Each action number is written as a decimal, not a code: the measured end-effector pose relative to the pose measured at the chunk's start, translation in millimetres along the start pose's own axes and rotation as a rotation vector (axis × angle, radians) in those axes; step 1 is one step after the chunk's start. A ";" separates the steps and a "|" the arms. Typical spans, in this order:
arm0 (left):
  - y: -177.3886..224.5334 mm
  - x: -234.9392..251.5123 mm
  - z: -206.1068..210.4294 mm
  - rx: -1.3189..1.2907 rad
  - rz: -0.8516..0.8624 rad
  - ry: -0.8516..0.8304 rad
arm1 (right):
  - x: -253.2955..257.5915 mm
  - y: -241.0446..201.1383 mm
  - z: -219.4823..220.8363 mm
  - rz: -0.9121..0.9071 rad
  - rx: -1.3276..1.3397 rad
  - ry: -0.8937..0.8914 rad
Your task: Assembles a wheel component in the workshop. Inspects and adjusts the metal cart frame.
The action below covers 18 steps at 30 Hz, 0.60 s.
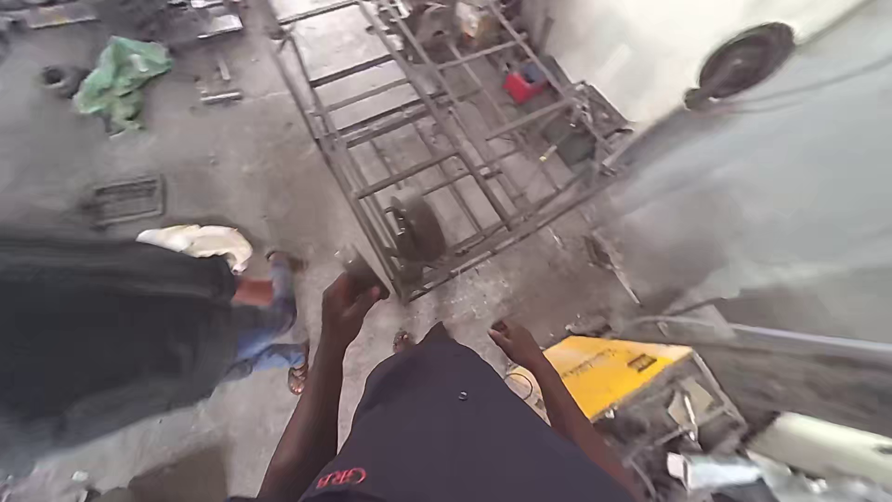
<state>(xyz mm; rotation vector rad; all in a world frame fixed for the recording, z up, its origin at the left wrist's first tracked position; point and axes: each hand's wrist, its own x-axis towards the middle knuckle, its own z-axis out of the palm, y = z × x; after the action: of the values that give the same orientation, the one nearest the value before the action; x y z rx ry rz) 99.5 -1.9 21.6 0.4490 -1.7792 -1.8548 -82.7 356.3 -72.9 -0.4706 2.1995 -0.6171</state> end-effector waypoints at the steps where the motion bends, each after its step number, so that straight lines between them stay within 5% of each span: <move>1: 3.7 -2.3 4.3 0.028 0.033 -0.067 | -1.7 -17.5 -4.9 -0.067 0.088 0.013; 8: 9.8 2.0 86.6 0.097 -0.077 -0.576 | -26.0 -119.5 -35.4 -0.461 0.790 -0.125; 14: -20.0 34.3 164.6 0.431 -0.278 -0.735 | -1.5 -85.0 -71.9 -0.447 0.856 0.085; 18: -54.7 59.3 216.7 0.260 -0.352 -0.616 | 38.2 -46.9 -110.5 -0.394 1.014 0.101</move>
<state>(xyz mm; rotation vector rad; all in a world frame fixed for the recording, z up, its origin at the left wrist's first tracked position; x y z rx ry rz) -80.5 140.2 -8.4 0.3161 -2.5027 -2.1683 -185.8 329.0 -5.6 -0.3105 1.5825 -1.8456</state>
